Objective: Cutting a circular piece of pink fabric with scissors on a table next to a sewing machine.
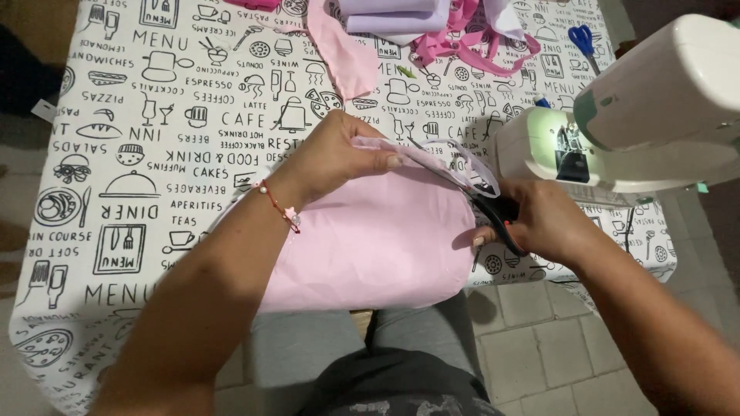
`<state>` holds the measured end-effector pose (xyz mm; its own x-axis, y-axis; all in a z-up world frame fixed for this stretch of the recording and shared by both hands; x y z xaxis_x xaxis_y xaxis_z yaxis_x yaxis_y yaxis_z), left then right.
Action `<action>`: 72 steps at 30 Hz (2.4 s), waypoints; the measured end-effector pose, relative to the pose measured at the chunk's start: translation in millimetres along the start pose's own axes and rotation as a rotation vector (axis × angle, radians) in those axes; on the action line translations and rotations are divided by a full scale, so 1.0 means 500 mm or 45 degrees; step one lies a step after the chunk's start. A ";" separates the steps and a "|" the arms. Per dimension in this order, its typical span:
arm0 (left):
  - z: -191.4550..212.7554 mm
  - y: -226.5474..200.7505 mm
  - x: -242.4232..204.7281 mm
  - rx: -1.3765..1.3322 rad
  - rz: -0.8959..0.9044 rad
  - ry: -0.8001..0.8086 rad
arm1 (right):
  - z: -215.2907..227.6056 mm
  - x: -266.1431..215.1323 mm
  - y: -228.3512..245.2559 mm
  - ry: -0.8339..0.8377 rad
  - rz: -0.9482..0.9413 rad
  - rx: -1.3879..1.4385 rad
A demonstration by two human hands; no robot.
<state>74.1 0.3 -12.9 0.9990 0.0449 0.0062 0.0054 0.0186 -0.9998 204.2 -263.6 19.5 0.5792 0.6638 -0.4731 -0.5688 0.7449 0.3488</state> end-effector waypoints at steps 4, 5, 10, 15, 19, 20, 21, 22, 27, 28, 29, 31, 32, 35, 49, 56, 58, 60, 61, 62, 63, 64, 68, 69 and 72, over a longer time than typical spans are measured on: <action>0.006 0.011 0.000 -0.002 -0.007 -0.002 | 0.009 0.016 -0.010 0.001 0.021 -0.057; 0.005 0.006 -0.002 -0.009 -0.007 -0.002 | 0.011 0.015 -0.010 -0.003 0.024 -0.066; 0.000 0.002 -0.001 -0.038 -0.010 0.010 | 0.014 0.014 -0.001 -0.038 0.047 -0.128; 0.003 0.026 0.009 -0.050 0.003 0.026 | 0.013 0.018 0.003 -0.005 0.042 -0.133; 0.001 0.026 0.005 -0.020 0.029 0.025 | 0.014 0.047 -0.017 0.015 0.038 -0.255; 0.004 0.032 0.005 -0.017 0.045 0.020 | 0.018 0.029 0.022 0.028 0.071 -0.217; 0.007 0.039 0.005 -0.014 0.060 0.014 | 0.024 0.011 0.061 0.040 0.104 -0.180; 0.004 0.030 0.000 -0.015 0.059 0.012 | 0.016 0.019 0.043 0.041 0.105 -0.181; 0.005 0.046 0.016 -0.030 0.032 0.011 | 0.009 0.047 -0.028 -0.066 0.074 -0.399; 0.003 0.042 0.014 -0.030 0.032 0.011 | 0.016 0.043 -0.019 -0.065 0.073 -0.400; 0.001 0.038 0.013 -0.037 0.035 0.015 | 0.023 0.039 -0.009 -0.062 0.081 -0.378; 0.000 0.042 0.015 -0.044 0.037 0.019 | 0.037 0.033 0.011 -0.059 0.088 -0.357; 0.001 0.051 0.018 -0.043 0.046 0.018 | 0.040 0.032 0.022 -0.028 0.097 -0.331; 0.000 0.056 0.012 -0.063 0.039 0.017 | 0.036 0.032 0.041 0.007 0.108 -0.318; 0.000 0.054 0.013 -0.063 0.055 0.025 | 0.052 0.032 0.094 -0.068 0.183 -0.372; -0.022 -0.009 -0.018 -0.031 0.058 0.050 | 0.042 0.059 0.114 -0.060 0.269 -0.392; -0.020 -0.017 -0.020 -0.004 0.048 0.046 | 0.044 0.061 0.117 -0.042 0.289 -0.394; -0.021 -0.010 -0.017 -0.023 0.041 0.060 | 0.042 0.065 0.106 -0.041 0.283 -0.403; -0.017 0.010 -0.007 -0.023 0.041 0.058 | 0.039 0.065 0.102 -0.041 0.285 -0.403; -0.015 0.029 0.003 -0.031 0.038 0.057 | 0.039 0.065 0.098 -0.067 0.280 -0.440; -0.014 0.050 0.013 -0.041 0.036 0.058 | 0.038 0.062 0.092 -0.090 0.273 -0.475; -0.014 0.043 0.011 -0.043 0.037 0.058 | 0.037 0.064 0.086 -0.088 0.271 -0.475; 0.008 -0.012 -0.026 0.220 0.088 0.049 | 0.033 0.038 0.086 -0.067 0.195 -0.452; 0.024 -0.036 -0.038 0.421 0.139 0.044 | 0.037 0.028 0.089 -0.049 0.123 -0.451; 0.072 -0.128 -0.120 0.795 0.354 0.022 | 0.037 0.030 0.030 -0.024 0.072 -0.352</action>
<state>12.2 32.4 51.3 0.9600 0.1157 -0.2549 -0.2736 0.5814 -0.7663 215.0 -241.5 32.7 0.5513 0.7070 -0.4429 -0.7368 0.6617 0.1391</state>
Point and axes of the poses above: each hand's wrist, its own x-axis towards the middle knuckle, its own z-axis out of the back of the hand, y = z × x, the point moved 10 cm from there along x, towards the middle knuckle, and after that the axes turned 11 degrees about y, right-handed, at the moved point
